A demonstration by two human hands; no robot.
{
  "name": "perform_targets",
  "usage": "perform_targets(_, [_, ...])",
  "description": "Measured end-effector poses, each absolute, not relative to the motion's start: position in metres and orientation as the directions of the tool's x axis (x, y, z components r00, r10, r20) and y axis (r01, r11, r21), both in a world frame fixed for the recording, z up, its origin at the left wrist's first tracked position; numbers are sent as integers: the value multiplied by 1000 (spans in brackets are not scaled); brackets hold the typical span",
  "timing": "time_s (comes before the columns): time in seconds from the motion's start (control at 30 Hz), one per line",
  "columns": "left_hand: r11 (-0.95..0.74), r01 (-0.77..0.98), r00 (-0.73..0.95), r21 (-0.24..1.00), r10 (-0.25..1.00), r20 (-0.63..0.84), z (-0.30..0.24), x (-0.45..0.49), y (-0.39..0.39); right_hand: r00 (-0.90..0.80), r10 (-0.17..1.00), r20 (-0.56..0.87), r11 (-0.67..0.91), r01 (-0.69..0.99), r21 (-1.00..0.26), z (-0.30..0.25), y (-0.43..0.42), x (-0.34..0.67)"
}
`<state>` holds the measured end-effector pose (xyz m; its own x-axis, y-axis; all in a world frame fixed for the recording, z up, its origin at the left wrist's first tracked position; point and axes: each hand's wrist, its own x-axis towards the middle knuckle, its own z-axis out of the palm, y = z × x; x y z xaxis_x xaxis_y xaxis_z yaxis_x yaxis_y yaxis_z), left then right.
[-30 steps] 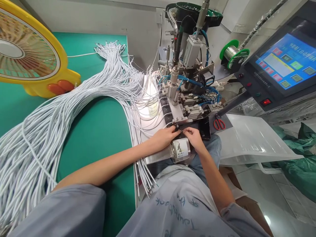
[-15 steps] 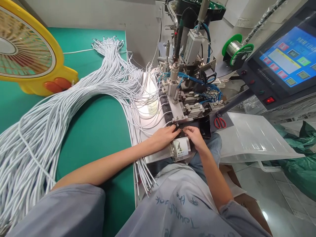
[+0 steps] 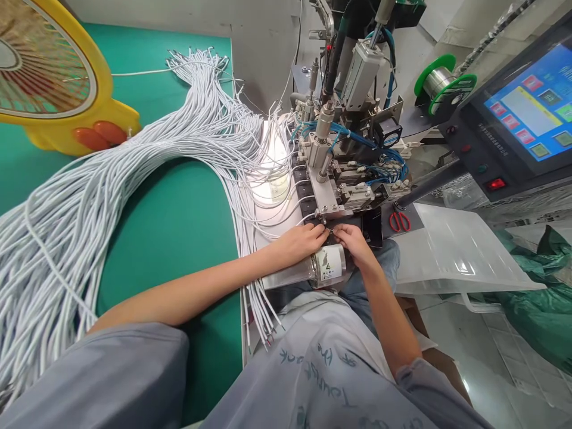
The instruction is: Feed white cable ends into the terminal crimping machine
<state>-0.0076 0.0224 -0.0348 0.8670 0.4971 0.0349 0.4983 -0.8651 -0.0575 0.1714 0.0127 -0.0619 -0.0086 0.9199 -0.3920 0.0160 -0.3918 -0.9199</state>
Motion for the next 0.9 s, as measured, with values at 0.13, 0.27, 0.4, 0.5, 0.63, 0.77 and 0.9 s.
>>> perform_targets(0.13, [-871, 485, 874, -75, 485, 26, -35, -8, 24, -3, 938, -348, -348, -5, -938, -65, 13, 170])
perform_targets(0.27, [-867, 494, 869, -68, 492, 45, -35, -7, 25, -64, 915, -399, -402, -35, -915, -69, 15, 173])
perform_targets(0.4, [-860, 505, 863, -78, 505, 18, -33, -7, 24, -42, 925, -377, -377, 3, -926, -69, 15, 174])
perform_targets(0.5, [-863, 499, 866, -76, 500, 9, -31, -7, 24, 24, 942, -334, -334, -6, -943, -67, 14, 172])
perform_targets(0.63, [-863, 502, 865, -52, 502, 13, -29, -8, 24, 56, 963, -265, -266, 26, -964, -63, 13, 170])
perform_targets(0.77, [-858, 511, 860, -47, 511, 17, -28, -8, 23, 37, 963, -265, -267, 65, -961, -62, 14, 170])
perform_targets(0.9, [-847, 530, 848, -39, 530, 1, -28, -7, 23, 3, 952, -305, -305, 58, -951, -65, 17, 171])
